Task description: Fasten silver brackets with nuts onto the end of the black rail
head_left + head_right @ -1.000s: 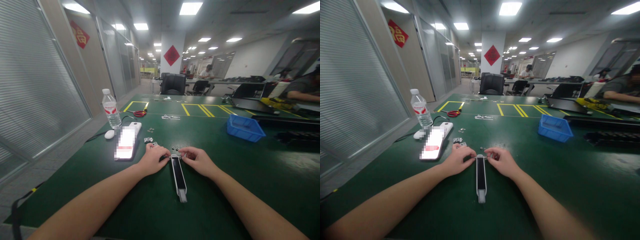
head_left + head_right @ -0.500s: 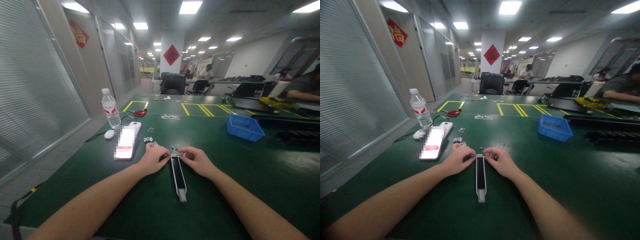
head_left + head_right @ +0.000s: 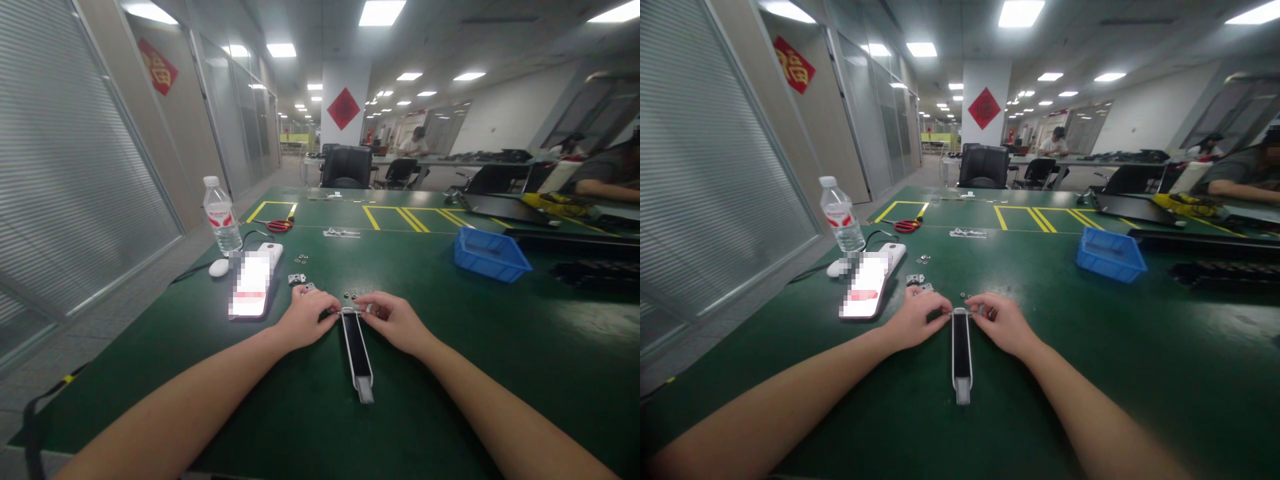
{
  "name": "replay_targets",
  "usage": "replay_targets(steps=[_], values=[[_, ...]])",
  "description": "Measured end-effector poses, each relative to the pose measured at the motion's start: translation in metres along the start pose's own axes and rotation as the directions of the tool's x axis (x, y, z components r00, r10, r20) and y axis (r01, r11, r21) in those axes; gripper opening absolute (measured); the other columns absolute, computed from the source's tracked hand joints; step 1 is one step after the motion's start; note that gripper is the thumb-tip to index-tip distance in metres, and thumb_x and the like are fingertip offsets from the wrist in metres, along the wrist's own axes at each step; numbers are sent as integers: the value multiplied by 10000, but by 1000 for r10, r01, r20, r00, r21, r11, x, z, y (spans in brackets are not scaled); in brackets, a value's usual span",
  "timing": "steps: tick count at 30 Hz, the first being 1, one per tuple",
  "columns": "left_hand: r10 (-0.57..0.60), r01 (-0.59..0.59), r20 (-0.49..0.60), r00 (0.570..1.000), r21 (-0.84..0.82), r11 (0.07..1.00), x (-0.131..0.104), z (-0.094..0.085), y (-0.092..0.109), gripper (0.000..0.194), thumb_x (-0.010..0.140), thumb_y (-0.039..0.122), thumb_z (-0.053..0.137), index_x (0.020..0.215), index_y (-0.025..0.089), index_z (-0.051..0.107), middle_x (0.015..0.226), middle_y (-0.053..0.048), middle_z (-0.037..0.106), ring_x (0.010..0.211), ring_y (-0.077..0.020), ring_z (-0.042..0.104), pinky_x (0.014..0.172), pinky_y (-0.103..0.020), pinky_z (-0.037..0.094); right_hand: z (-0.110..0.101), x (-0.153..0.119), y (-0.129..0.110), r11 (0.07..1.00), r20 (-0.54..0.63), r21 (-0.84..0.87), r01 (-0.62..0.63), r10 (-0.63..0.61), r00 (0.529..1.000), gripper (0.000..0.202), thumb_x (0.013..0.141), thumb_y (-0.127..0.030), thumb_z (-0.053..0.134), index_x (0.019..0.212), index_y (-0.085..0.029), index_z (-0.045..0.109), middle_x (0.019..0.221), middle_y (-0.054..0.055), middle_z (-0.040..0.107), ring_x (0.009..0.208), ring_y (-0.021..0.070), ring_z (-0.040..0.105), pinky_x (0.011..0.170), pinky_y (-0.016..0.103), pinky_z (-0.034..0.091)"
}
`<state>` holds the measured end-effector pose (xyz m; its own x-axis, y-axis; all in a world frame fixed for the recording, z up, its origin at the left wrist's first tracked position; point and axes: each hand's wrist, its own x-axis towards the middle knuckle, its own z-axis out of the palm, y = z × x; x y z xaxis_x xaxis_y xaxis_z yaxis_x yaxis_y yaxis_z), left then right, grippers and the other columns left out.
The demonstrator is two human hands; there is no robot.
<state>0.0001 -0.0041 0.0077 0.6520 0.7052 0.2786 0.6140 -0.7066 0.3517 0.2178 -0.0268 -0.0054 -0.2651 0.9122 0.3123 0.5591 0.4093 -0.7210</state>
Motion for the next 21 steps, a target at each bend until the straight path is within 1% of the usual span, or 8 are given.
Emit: replay_targets(steps=[10, 14, 17, 21], values=[[-4, 4, 6, 1000, 0, 1000, 0, -2, 1, 109, 864, 239, 491, 935, 224, 572, 911, 27, 652, 899, -165, 564, 869, -379, 211, -1, 0, -1, 999, -7, 12, 40, -40, 999, 200, 760, -194, 588, 946, -184, 662, 770, 22, 595, 564, 105, 475, 541, 251, 414], [-4, 4, 0, 1000, -4, 1000, 0, -1, 0, 109, 858, 243, 501, 942, 231, 571, 919, 31, 651, 907, -163, 562, 874, -381, 210, -1, 1, 1, 1000, 3, 2, 31, -31, 1000, 207, 760, -196, 581, 951, -186, 659, 767, 18, 588, 570, 107, 475, 542, 250, 410], [-12, 12, -1, 1000, -16, 1000, 0, -1, 0, 115, 844, 239, 514, 945, 231, 568, 920, 29, 652, 912, -168, 564, 880, -386, 210, -3, 1, 2, 1000, 9, -7, 23, -23, 1000, 227, 750, -180, 569, 961, -181, 653, 804, 22, 587, 579, 104, 480, 552, 249, 415], [-23, 23, -13, 1000, -49, 999, 0, -2, 1, 131, 823, 238, 527, 950, 229, 555, 913, 24, 653, 907, -181, 569, 883, -389, 222, -6, 2, 3, 998, 38, -51, -21, 23, 999, 276, 728, -159, 565, 990, -177, 649, 845, 29, 596, 592, 107, 492, 573, 256, 425]])
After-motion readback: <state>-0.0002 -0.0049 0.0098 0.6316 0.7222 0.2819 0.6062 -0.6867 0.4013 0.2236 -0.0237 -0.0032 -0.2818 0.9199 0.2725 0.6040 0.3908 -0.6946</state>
